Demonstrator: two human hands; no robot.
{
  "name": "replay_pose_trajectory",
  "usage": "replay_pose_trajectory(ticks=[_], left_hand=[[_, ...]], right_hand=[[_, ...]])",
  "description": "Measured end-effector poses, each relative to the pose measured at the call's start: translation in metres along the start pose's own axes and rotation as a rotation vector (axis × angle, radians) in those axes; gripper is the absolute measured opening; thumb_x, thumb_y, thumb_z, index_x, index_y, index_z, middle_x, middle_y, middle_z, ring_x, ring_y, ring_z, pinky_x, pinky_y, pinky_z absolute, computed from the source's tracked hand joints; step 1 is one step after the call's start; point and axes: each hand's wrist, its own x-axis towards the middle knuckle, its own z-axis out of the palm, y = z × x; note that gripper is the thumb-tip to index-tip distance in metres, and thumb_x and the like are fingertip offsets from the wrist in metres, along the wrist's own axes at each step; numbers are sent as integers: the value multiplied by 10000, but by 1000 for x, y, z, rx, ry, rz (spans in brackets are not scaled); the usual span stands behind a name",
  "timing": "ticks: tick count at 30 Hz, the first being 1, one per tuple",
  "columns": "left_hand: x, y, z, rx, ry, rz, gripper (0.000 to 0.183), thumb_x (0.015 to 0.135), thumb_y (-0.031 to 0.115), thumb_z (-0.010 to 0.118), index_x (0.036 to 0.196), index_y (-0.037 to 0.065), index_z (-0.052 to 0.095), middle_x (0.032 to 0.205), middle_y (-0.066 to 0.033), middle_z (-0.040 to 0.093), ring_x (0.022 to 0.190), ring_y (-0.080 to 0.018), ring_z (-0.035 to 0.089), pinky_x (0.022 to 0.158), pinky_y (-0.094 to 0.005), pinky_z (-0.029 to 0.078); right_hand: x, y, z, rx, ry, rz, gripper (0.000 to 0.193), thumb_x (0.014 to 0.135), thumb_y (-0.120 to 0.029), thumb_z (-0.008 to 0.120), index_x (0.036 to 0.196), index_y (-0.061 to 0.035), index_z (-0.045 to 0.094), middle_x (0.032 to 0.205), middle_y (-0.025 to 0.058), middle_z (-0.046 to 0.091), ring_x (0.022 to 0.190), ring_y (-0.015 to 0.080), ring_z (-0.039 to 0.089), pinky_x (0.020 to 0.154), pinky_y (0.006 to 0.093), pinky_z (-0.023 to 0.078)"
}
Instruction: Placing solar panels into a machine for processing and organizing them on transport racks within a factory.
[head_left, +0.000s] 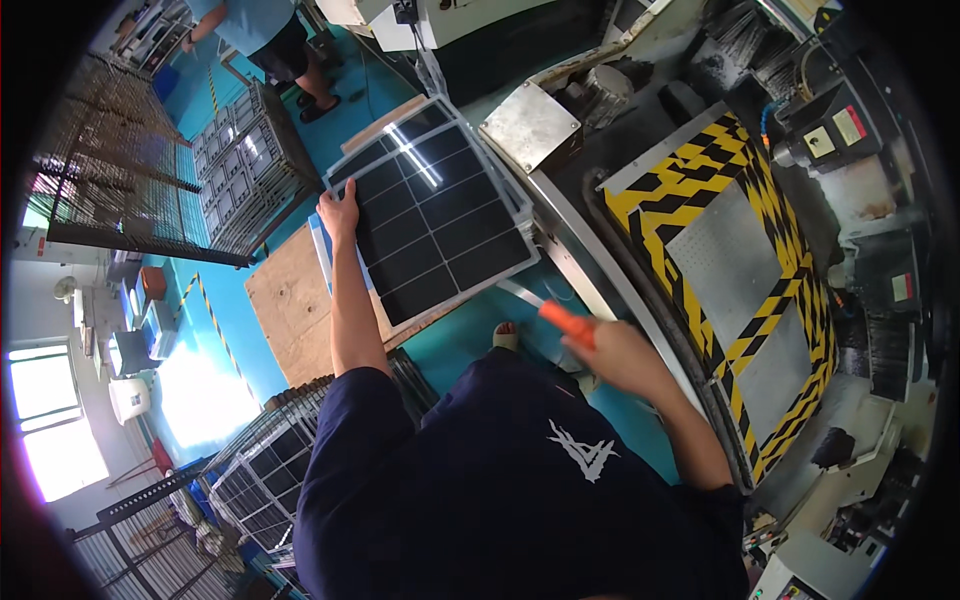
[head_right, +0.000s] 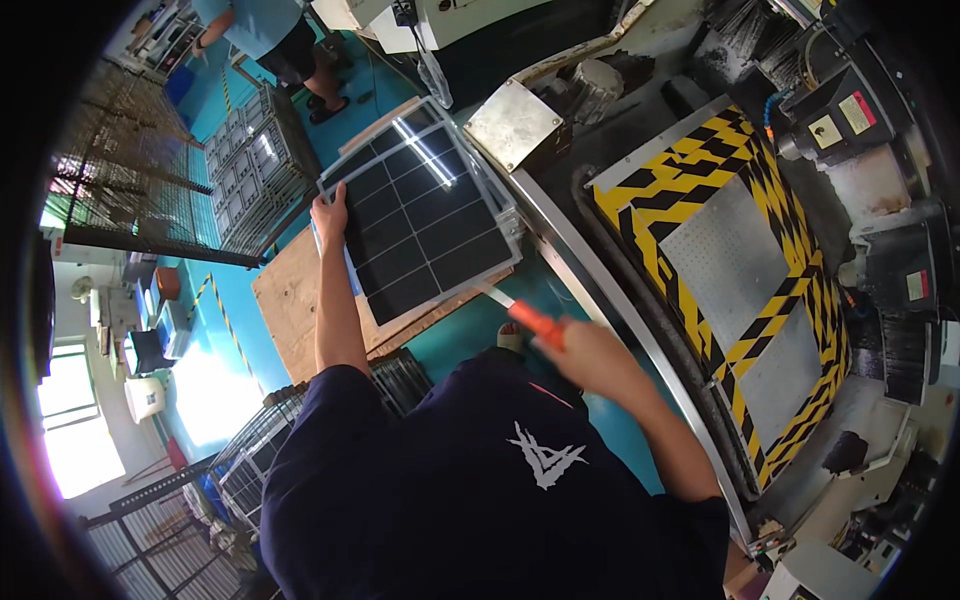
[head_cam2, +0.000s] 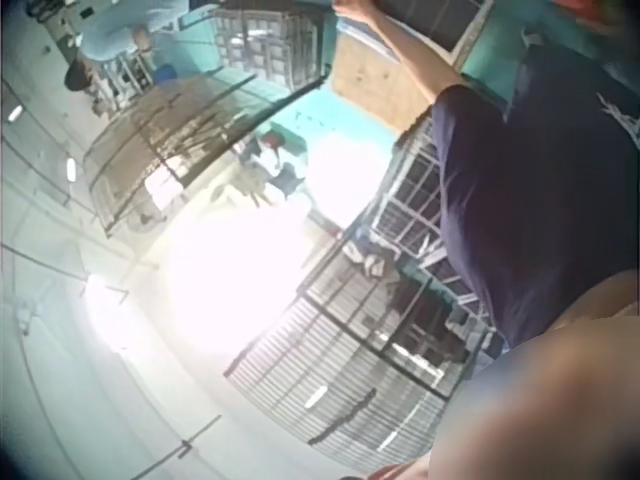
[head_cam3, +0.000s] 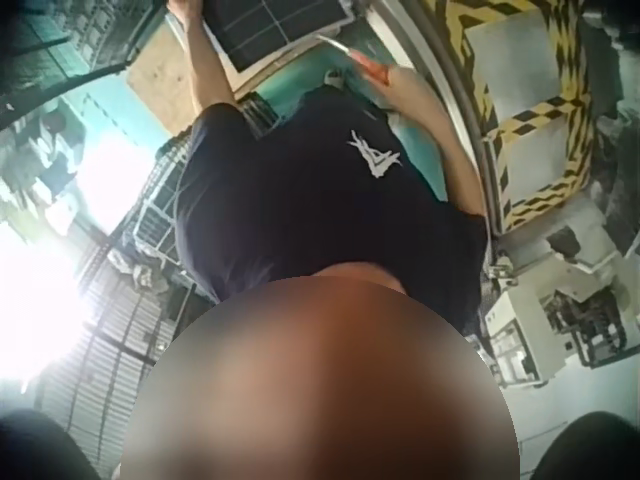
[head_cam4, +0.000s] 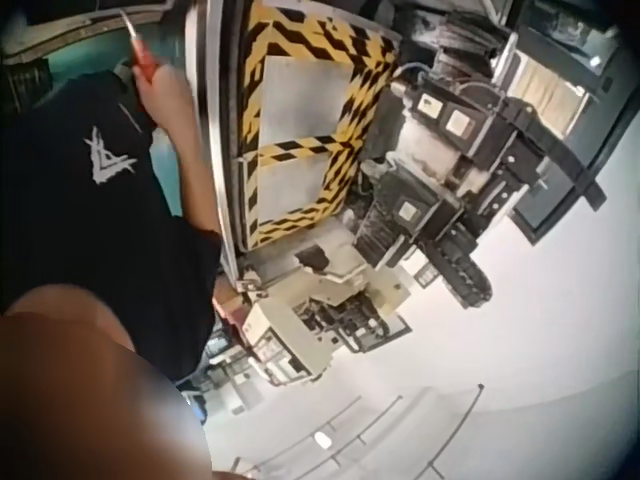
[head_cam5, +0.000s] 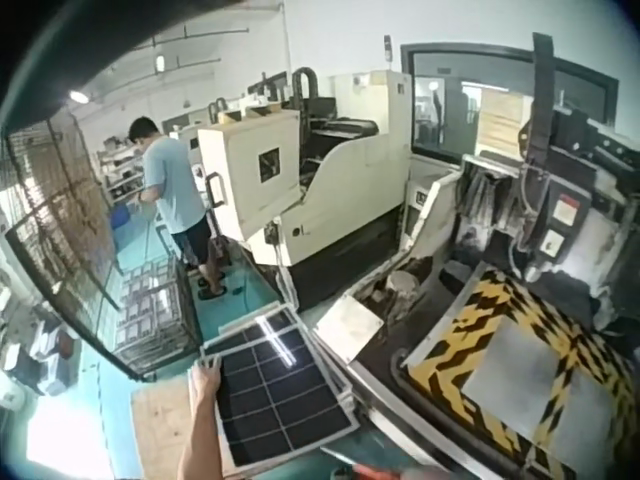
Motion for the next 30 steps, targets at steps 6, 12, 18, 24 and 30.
replay_pose_trajectory(ticks=[6,12,18,24,30], left_hand=[[9,-9,-2,-469,-100,-107,848,752,446,873,1346,-39,511,1224,-166,619,1117,-252,603,972,-348,476],[2,-10,-11,-702,-154,-225,615,850,268,819,1320,6,522,1175,-123,667,1057,-202,636,924,-318,505],[3,6,-26,-878,-168,-181,548,886,183,771,1328,-14,513,1166,-118,662,1069,-196,613,960,-317,474],[-20,30,-71,-1175,-406,-106,473,987,138,630,1404,53,426,1292,-122,600,1180,-242,590,1059,-360,435],[-26,23,-85,-1191,-433,-186,339,1018,228,606,1253,-17,612,1245,-110,661,1143,-204,622,1005,-333,478]], right_hand=[[37,-22,17,193,239,-25,525,958,-458,616,1083,51,645,719,236,648,707,381,670,659,436,510],[22,-29,3,155,45,-36,459,962,-428,614,1003,29,645,781,227,681,765,404,677,710,462,530],[1,-5,-3,458,-37,52,467,973,-416,606,1070,38,653,649,84,621,587,200,637,591,331,499],[-9,27,10,344,186,53,481,946,-430,632,1056,36,680,659,186,636,634,314,660,622,395,496],[-29,42,-1,355,69,84,447,924,-405,674,1019,32,690,629,83,625,575,191,633,592,337,493]])
